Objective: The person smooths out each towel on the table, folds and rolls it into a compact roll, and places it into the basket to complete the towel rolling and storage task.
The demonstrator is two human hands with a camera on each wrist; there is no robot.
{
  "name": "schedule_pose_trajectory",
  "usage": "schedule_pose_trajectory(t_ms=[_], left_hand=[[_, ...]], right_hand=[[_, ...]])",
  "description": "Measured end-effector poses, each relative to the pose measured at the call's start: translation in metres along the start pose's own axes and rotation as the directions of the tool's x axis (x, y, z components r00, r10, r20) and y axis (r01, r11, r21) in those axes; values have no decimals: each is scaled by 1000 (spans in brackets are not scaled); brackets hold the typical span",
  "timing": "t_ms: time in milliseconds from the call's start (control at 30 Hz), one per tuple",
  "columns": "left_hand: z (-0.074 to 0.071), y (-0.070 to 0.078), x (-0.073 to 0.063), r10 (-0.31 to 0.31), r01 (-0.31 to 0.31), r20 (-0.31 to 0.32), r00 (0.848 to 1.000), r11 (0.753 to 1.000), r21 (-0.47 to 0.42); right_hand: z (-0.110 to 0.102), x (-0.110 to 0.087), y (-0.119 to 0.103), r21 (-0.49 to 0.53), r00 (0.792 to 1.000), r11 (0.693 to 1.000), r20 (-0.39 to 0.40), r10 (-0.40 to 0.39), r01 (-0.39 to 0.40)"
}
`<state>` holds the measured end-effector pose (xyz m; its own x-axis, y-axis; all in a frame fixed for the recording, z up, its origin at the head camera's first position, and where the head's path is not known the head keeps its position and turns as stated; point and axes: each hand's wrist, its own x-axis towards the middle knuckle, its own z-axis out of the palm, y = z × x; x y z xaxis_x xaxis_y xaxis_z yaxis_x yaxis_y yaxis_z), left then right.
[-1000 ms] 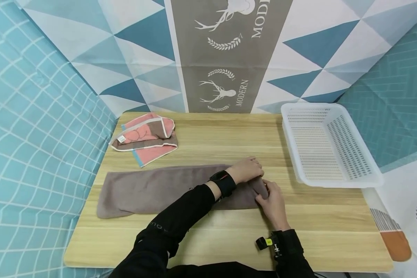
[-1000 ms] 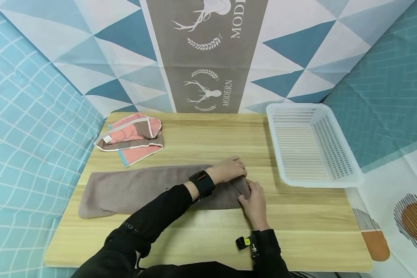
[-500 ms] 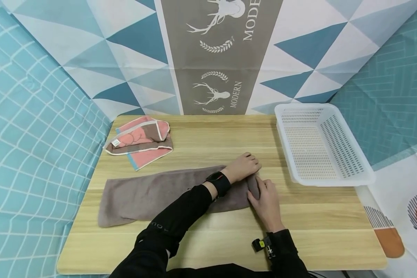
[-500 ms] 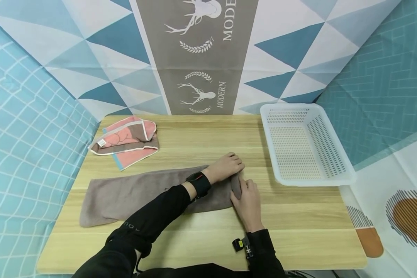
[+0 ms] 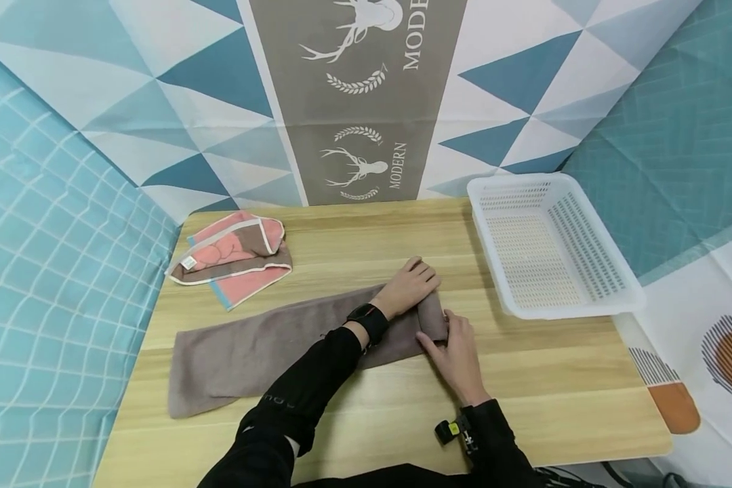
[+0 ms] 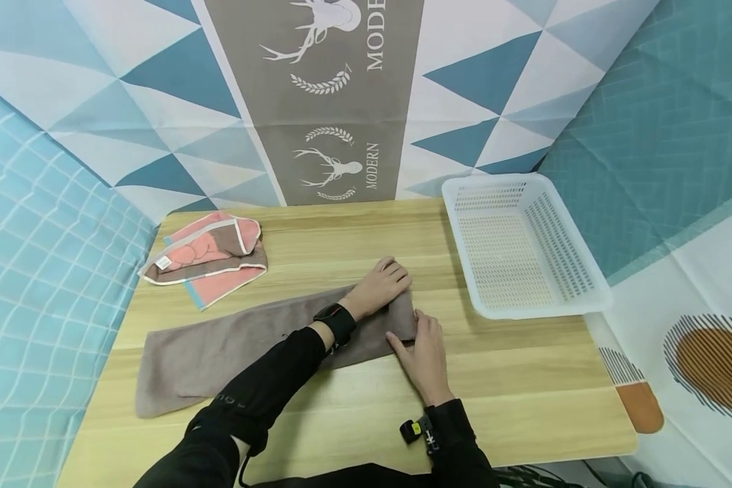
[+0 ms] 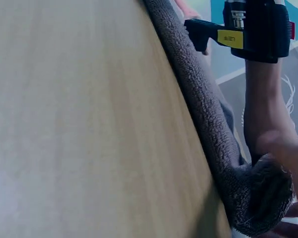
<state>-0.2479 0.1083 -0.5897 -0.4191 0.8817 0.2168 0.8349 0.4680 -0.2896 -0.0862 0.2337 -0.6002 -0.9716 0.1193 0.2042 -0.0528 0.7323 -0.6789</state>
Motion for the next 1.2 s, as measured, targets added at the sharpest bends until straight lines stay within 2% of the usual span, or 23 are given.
schedule_pose_trajectory(t_ms=[100, 233, 400, 533, 667, 767, 833, 900, 1000, 1200], left_hand=[[2, -2, -1, -1, 1, 0, 1000, 1000, -22], [1, -3, -4, 30, -29, 55, 998, 999, -33], [-3, -7, -8, 65, -63, 155, 986, 998, -23], [-15, -12, -5, 87, -69, 232, 969, 994, -85], [-39, -20, 2, 92, -47, 321, 943, 988, -146], [-59, -27, 7, 76, 12, 389, 918, 976, -218], [-67, -31, 9, 66, 61, 444, 894, 962, -266], [-72, -34, 11, 69, 90, 485, 872, 951, -297], [-75, -35, 13, 92, 85, 528, 844, 950, -302], [-74, -30, 19, 138, 36, 553, 821, 956, -292]], right_hand=[[0, 5, 0, 32, 994, 996, 78, 78, -80], [1, 12, 1, 56, 981, 989, 146, 125, -134], [3, 16, -1, 121, 974, 977, 166, 152, -173], [3, 19, -5, 151, 973, 971, 165, 161, -186], [7, 22, -8, 180, 970, 963, 173, 171, -202], [9, 21, -9, 182, 966, 960, 183, 181, -214], [9, 21, -9, 167, 963, 961, 191, 189, -222], [9, 22, -8, 153, 964, 964, 188, 189, -219], [8, 22, -7, 135, 970, 970, 166, 179, -202], [7, 21, -5, 73, 989, 991, 111, 100, -109]])
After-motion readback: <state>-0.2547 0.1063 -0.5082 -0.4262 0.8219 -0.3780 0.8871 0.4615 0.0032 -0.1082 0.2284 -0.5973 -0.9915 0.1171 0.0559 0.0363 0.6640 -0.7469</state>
